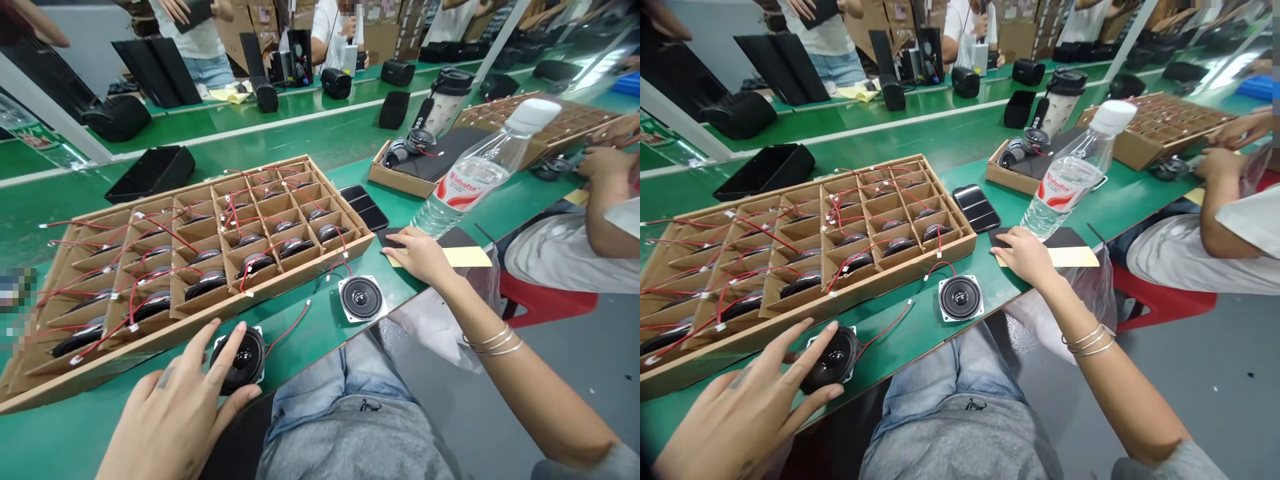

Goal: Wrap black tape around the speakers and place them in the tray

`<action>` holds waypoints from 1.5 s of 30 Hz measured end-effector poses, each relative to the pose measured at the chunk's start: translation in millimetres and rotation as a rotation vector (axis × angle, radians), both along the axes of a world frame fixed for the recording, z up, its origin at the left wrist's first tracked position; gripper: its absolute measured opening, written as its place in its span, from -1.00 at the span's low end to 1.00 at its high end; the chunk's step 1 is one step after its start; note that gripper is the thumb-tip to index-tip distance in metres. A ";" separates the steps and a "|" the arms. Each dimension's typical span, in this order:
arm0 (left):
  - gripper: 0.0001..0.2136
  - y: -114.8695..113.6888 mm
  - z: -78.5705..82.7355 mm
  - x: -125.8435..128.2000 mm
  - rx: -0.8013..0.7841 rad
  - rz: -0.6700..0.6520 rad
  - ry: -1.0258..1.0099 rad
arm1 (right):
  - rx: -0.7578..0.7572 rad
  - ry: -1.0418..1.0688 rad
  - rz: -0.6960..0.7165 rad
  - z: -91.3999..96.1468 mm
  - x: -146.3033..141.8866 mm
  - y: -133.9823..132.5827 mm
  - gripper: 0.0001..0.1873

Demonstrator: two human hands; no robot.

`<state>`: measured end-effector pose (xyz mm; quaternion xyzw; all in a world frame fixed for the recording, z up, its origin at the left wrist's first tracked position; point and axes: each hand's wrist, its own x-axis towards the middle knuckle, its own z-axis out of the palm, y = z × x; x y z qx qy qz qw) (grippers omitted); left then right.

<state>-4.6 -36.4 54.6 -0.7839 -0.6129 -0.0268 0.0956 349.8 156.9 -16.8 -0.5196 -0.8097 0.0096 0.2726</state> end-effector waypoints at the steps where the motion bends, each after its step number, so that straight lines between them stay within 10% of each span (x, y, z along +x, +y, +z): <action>1: -0.56 0.2 -1.2 3.7 0.022 -0.009 0.044 | 0.000 0.000 -0.009 -2.5 -2.8 1.3 -0.76; 9: -0.65 41.7 -2.3 81.2 0.020 -0.348 -0.132 | -0.047 0.077 0.095 2.0 -0.9 0.5 -0.75; 17: -0.34 79.1 -4.8 124.2 -0.203 -0.300 -0.162 | -0.132 0.065 0.184 5.9 1.0 12.9 -0.80; 38: -0.37 64.7 -9.1 88.2 -0.332 -0.322 -0.397 | -0.235 0.117 0.259 17.3 10.5 8.8 -0.87; 45: -0.37 58.4 -21.3 82.1 -0.343 -0.283 -0.470 | -0.156 0.204 0.164 21.6 35.4 -44.1 -0.87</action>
